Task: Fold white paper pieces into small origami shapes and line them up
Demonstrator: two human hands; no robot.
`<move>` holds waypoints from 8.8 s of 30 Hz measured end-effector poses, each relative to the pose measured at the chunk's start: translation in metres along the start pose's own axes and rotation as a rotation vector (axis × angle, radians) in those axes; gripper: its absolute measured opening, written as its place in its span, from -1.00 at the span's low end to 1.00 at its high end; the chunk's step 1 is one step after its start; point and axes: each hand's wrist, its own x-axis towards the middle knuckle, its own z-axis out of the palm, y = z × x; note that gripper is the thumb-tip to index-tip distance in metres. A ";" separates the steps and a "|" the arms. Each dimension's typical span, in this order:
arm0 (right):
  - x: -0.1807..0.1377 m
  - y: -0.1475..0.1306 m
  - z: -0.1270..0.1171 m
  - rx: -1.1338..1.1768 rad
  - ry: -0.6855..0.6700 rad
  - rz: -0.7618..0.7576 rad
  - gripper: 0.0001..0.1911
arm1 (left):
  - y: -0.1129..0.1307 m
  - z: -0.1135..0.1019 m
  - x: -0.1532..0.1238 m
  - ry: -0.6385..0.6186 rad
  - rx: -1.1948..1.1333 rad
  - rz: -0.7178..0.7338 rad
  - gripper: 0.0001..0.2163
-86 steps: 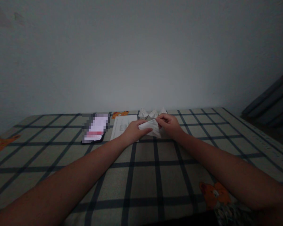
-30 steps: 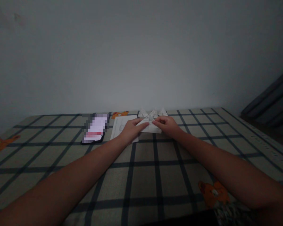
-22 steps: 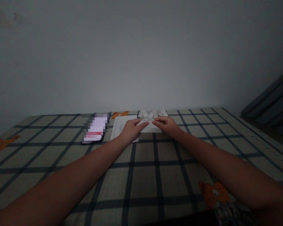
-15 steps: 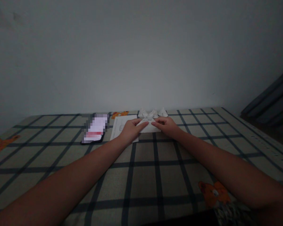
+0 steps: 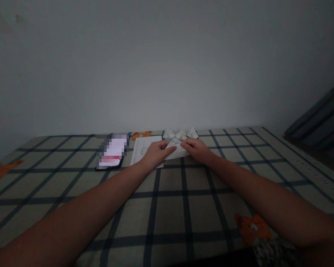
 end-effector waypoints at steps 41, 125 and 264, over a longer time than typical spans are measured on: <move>-0.001 -0.002 -0.002 0.040 0.128 0.141 -0.48 | -0.001 0.002 -0.001 -0.029 -0.124 -0.076 -0.65; -0.002 0.006 -0.009 -0.224 0.061 -0.547 -0.80 | -0.004 0.002 0.003 0.002 -0.214 0.001 -0.62; 0.006 0.006 -0.006 0.366 0.319 0.128 -0.69 | 0.005 -0.001 0.005 -0.009 -0.855 -0.104 -0.67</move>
